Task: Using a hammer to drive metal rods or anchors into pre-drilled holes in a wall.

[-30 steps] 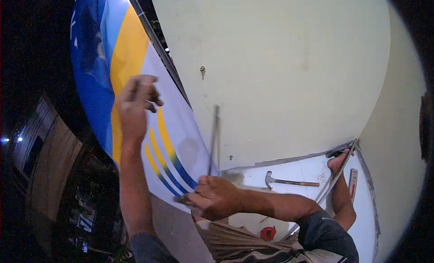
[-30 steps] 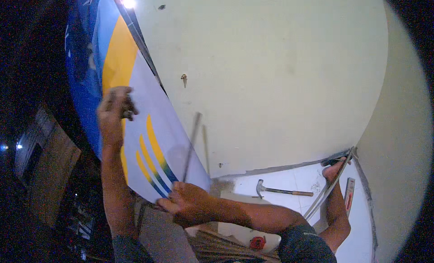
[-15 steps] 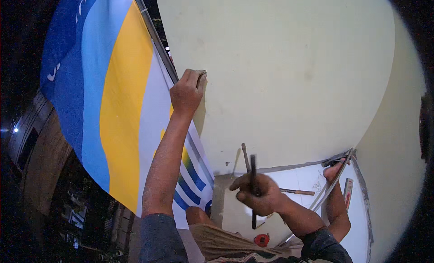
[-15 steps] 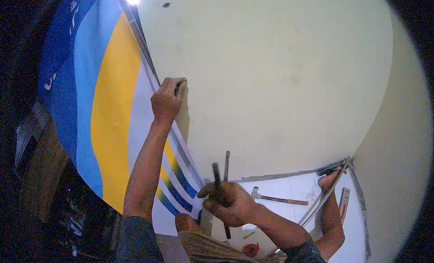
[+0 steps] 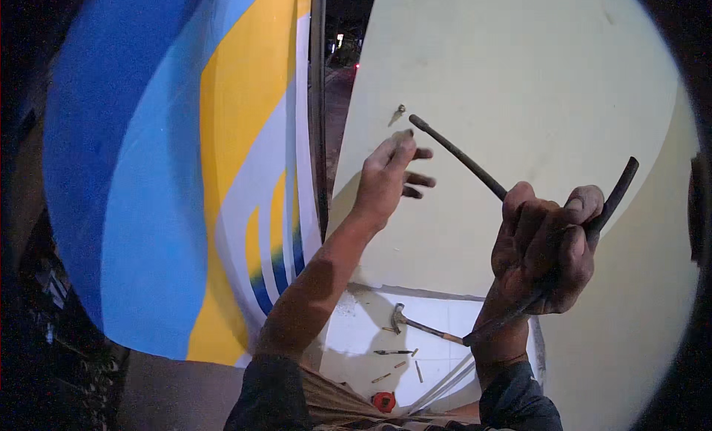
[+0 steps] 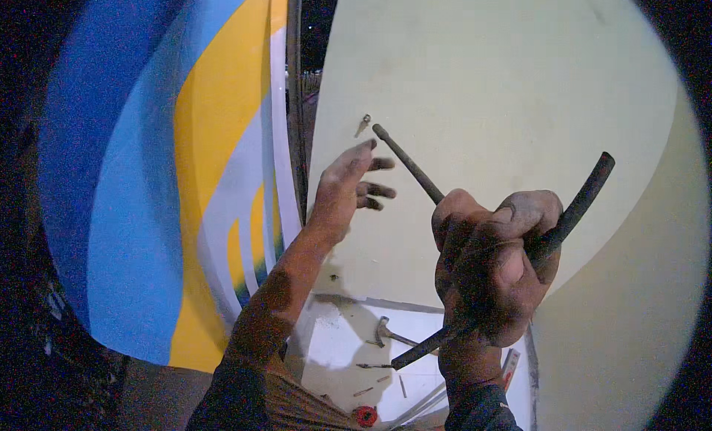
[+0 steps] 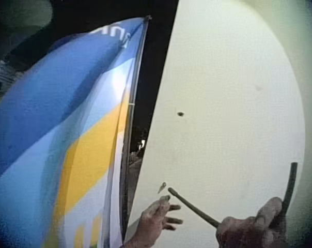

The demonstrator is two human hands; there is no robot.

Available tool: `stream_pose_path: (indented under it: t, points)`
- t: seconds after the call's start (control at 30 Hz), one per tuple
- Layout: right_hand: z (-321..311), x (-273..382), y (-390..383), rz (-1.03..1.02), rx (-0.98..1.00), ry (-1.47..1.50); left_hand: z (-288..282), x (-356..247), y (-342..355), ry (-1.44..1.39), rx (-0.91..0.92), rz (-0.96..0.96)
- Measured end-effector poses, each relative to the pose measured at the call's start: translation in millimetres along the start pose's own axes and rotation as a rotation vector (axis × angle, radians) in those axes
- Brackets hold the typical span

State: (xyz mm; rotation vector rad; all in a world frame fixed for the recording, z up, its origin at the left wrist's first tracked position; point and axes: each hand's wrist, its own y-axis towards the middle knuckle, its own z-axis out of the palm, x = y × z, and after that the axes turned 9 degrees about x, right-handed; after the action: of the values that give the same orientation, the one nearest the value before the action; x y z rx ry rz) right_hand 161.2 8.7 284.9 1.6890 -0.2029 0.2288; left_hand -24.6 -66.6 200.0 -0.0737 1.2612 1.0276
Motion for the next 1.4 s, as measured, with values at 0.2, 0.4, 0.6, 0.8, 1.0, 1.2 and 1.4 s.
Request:
stream_pose_path:
  t: [0.2, 0.4, 0.6, 0.8, 1.0, 1.2, 1.4]
  points:
    - [16.3, -13.0, 5.9, 0.04, 0.015, -0.11, 8.3, -18.0, 9.5, -0.107, 0.007, 0.087]
    - [20.1, -24.0, 6.7, 0.023, 0.018, -0.116, -3.6, -8.9, 22.3, -0.154, -0.036, 0.157]
    - [23.8, -37.6, 13.6, 0.079, -0.041, -0.201, -13.3, -2.3, 40.0, -0.164, -0.07, 0.149]
    - [31.7, -36.7, 13.3, 0.131, 0.038, -0.154, -15.6, -0.9, 40.0, -0.163, -0.045, 0.186]
    - [61.4, -46.7, -4.1, 0.192, -0.026, -0.27, -20.5, -13.7, 25.3, -0.104, -0.041, 0.062]
    - [87.4, -76.1, -20.3, 0.118, -0.163, -0.269, -30.5, -81.6, -93.6, 0.32, 0.06, 0.205]
    - [112.8, -100.2, -2.8, -0.163, -0.242, -0.316, -8.1, -156.9, -169.1, 0.951, 0.037, 0.081]
